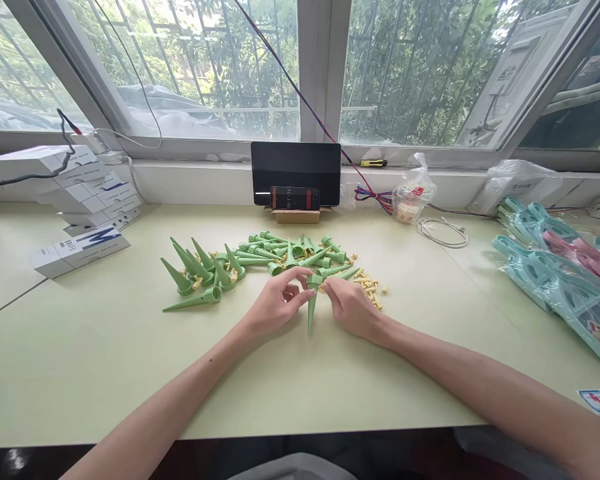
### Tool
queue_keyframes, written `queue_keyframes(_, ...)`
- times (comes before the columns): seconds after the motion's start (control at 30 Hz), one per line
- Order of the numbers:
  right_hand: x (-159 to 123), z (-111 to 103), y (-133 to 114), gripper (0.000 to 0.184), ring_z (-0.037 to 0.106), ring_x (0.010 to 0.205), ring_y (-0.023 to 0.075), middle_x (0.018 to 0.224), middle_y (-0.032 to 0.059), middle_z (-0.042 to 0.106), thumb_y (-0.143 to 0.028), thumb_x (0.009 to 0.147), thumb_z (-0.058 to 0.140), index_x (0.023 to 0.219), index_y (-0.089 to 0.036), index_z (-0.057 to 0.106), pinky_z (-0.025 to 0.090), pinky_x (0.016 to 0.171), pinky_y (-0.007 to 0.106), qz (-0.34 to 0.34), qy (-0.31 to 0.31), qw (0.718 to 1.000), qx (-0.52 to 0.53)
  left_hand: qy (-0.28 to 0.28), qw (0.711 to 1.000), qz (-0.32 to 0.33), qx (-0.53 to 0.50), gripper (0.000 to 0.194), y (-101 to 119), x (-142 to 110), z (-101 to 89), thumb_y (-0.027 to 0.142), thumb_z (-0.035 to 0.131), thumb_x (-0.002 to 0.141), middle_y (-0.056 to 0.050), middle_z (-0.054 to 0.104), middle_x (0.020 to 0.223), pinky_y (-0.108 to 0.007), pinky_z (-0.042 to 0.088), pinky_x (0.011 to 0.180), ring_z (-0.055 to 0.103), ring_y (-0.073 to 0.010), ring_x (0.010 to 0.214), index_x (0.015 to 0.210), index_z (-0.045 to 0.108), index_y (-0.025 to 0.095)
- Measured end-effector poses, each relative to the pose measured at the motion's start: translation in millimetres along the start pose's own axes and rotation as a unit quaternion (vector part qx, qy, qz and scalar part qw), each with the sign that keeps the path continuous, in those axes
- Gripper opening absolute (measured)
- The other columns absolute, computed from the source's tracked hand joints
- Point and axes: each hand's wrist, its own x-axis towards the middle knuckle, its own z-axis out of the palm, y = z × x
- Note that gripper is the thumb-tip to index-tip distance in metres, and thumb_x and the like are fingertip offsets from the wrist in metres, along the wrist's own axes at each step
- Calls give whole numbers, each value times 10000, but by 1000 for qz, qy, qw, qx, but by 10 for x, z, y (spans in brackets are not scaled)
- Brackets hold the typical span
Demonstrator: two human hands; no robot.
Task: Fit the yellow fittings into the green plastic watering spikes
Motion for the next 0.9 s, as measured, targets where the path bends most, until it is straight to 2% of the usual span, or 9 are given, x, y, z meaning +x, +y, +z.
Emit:
queue_keyframes(0.37,-25,1,-19,306,381,556,128,655,-8,455,-275,1033,304,740,-216,370,318,558,254,32,33,998,45,4,1000,1,-6,351,33,-1,29,439,571,894,-16,558,922,-214,477,528,488,-67,551,1167,580,219)
queue_keyframes(0.7,-32,-9,-176,352,328,499,116,578,-39,380,-330,1031,331,696,-222,317,260,503,260,134,68,982,118,25,1000,14,11,386,54,-4,27,454,586,894,-57,649,1088,-283,571,626,604,-83,556,1207,575,227)
queue_keyframes(0.9,-31,-25,-238,390,360,513,131,561,-31,399,-408,1017,367,672,-225,354,285,496,267,218,63,955,190,29,999,21,21,361,51,-5,32,425,596,893,-73,659,1175,-264,563,624,640,-95,598,1192,570,224)
